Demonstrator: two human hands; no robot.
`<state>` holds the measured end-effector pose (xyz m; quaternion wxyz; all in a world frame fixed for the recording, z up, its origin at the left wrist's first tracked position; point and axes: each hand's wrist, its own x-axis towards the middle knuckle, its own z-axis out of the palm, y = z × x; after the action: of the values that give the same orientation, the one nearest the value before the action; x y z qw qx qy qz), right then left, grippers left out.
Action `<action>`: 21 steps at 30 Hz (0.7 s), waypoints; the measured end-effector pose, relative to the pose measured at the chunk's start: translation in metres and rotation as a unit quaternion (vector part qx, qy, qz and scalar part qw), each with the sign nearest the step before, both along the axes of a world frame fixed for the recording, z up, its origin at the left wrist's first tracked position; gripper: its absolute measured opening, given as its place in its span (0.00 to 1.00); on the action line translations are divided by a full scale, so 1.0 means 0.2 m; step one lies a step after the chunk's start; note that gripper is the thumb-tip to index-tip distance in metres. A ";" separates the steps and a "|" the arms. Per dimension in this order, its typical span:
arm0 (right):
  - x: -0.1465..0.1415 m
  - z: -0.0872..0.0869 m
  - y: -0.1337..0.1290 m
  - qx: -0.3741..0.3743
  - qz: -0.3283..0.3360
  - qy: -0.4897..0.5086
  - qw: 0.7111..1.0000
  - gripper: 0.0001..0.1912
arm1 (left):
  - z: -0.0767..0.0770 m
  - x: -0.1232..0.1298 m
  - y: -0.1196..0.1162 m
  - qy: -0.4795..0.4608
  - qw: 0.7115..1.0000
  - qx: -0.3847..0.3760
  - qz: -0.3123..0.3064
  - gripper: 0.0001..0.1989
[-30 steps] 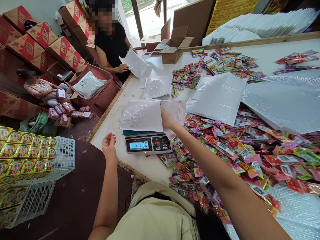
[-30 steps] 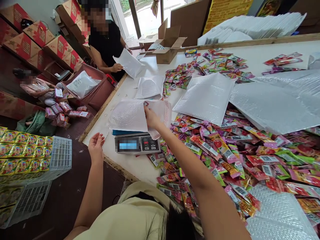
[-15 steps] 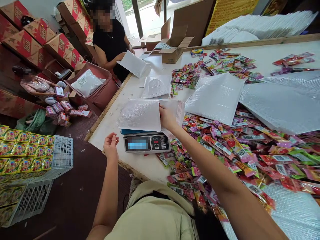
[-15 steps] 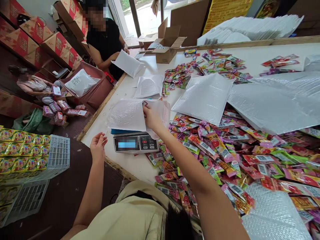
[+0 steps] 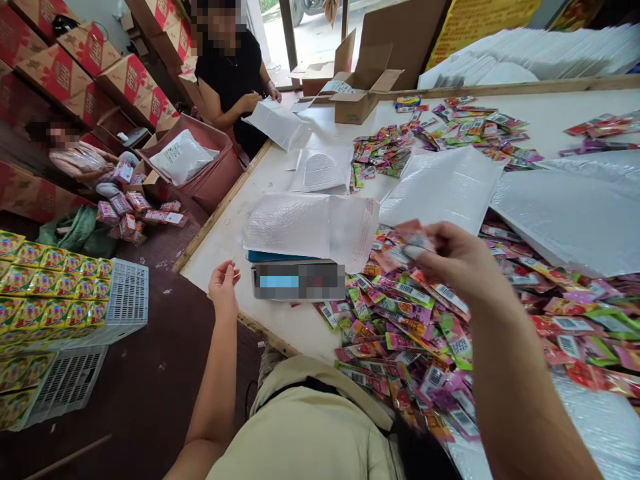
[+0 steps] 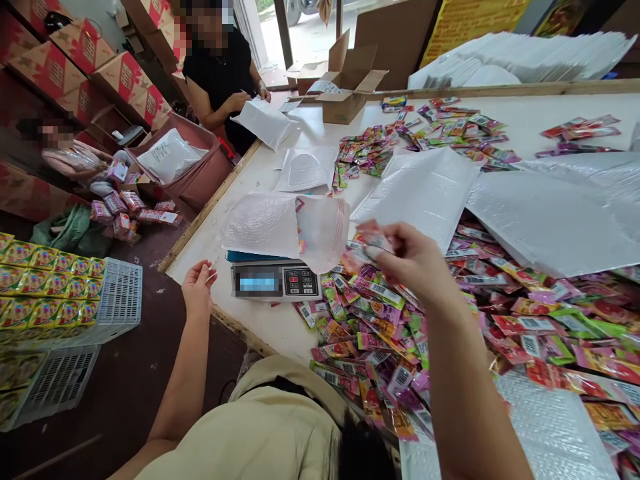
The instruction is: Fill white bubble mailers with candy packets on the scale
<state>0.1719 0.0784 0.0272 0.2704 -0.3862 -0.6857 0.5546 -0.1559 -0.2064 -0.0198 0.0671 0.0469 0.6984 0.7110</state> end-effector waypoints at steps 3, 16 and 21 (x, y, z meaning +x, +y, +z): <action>0.29 0.01 -0.01 -0.089 -0.029 -0.045 0.995 0.19 | -0.01 0.00 0.01 0.002 1.000 -0.005 -0.003 0.24; 0.52 -0.24 0.05 0.120 -0.038 -0.186 0.975 0.16 | 0.05 0.03 0.08 0.058 0.997 -0.054 -0.022 0.17; 0.42 -0.20 0.05 0.280 -0.073 -0.177 0.941 0.15 | 0.15 0.17 0.14 0.331 0.918 -0.204 -0.077 0.12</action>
<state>0.2564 0.0881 -0.0129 0.2815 -0.4355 -0.8201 0.2419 -0.1216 -0.1790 0.0092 -0.1050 0.3189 0.8047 0.4897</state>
